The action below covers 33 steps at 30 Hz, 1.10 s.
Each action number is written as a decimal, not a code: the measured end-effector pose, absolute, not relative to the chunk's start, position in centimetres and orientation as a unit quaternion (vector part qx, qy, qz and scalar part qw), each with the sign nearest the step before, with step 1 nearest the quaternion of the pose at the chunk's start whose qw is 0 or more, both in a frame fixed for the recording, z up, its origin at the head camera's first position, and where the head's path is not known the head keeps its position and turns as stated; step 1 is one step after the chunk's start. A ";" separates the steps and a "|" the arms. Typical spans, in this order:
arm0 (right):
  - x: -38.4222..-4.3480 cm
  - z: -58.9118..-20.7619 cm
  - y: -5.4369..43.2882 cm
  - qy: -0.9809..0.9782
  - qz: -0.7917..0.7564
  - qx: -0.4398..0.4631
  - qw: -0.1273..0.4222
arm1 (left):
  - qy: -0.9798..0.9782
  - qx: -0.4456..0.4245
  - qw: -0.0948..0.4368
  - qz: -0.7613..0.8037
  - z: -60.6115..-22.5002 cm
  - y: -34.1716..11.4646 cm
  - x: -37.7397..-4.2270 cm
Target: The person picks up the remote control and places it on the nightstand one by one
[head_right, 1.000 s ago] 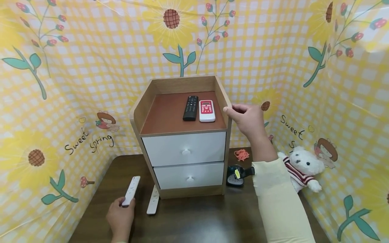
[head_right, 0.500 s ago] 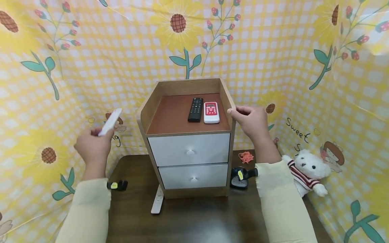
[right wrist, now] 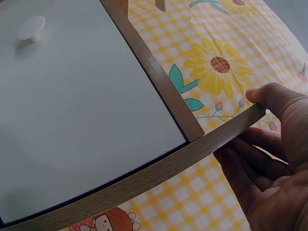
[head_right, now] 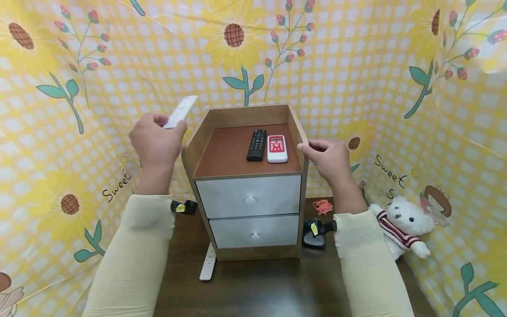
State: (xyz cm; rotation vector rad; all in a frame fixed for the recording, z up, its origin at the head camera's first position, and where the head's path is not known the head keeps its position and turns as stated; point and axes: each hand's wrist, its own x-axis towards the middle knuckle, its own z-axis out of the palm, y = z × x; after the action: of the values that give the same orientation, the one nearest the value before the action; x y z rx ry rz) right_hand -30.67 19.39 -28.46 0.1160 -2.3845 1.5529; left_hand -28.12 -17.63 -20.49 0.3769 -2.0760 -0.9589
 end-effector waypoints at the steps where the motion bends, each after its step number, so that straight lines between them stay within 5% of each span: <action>1: -30.7 -28.5 19.4 -0.828 0.539 0.040 0.146 | -0.821 0.134 0.411 -0.372 -20.7 -16.7 -28.2; 5: -30.7 -28.4 19.6 -0.826 0.543 0.040 0.145 | -0.825 0.084 0.424 -0.364 -22.3 -12.9 -28.6; 12: -30.7 -28.4 20.0 -0.820 0.552 0.047 0.143 | -0.848 0.079 0.373 -0.367 -26.0 -8.8 -30.4; 33: -31.0 -28.6 19.5 -0.818 0.552 0.056 0.152 | -0.895 0.124 0.286 -0.320 -28.7 -6.8 -32.7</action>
State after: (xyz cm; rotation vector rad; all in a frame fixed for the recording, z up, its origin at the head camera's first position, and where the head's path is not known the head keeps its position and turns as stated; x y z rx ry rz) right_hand -30.99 19.53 -28.57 0.1612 -2.3485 1.5840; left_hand -32.72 -6.79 -28.68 0.3312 -2.3927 -0.8543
